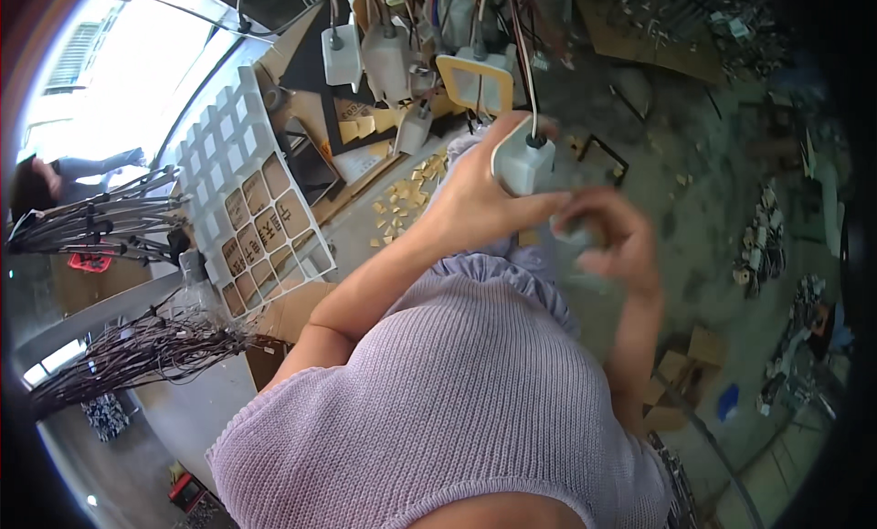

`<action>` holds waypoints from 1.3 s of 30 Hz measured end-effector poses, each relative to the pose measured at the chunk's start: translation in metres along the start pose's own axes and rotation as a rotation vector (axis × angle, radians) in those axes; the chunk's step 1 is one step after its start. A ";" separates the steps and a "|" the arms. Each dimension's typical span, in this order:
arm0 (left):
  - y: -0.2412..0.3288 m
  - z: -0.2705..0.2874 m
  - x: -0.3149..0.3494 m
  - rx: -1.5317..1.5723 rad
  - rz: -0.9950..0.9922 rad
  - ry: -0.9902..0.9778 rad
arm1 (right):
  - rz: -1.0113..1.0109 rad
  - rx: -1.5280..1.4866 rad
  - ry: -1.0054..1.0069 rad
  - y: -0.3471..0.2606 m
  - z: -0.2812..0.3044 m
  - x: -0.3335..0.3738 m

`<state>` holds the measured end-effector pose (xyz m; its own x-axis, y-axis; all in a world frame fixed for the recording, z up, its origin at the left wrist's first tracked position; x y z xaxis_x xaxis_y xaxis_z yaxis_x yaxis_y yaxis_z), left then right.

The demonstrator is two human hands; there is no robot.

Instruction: The recorder is assembling electrical wire harnesses by wrapping tape around wire junctions and attaching plastic casings.

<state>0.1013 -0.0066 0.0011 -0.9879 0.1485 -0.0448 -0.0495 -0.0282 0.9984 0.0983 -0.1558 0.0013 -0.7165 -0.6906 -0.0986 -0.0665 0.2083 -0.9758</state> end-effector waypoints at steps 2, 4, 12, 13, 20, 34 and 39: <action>0.008 0.002 -0.001 -0.172 -0.075 0.008 | -0.028 0.021 0.260 -0.007 0.025 -0.004; 0.006 0.000 -0.001 -0.172 -0.068 -0.024 | -0.049 0.037 0.452 -0.012 0.037 -0.007; 0.015 0.012 0.012 -0.340 -0.229 0.087 | 0.017 0.460 0.280 -0.026 0.007 -0.045; 0.015 0.014 0.013 -0.357 -0.221 0.099 | 0.055 0.466 0.246 -0.029 0.002 -0.047; 0.012 0.018 0.023 -0.400 -0.240 0.126 | 0.043 0.722 0.064 -0.041 -0.018 -0.055; -0.002 0.020 0.028 -0.326 -0.203 0.140 | -0.017 0.748 -0.338 -0.044 -0.043 -0.068; -0.001 0.025 0.023 -0.479 -0.189 0.225 | -0.142 0.769 0.052 -0.047 -0.043 -0.051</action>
<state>0.0820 0.0219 -0.0005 -0.9596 -0.0188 -0.2806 -0.2383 -0.4754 0.8469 0.1084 -0.1009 0.0602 -0.7697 -0.6378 0.0278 0.3266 -0.4308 -0.8413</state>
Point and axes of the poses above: each hand's wrist, its own x-axis away from the middle knuckle, its own z-axis out of the back of the hand, y = z × x, the point moved 8 cm from there along -x, towards the middle knuckle, and after that the axes turned 2 degrees about -y, right-handed, at the moved point
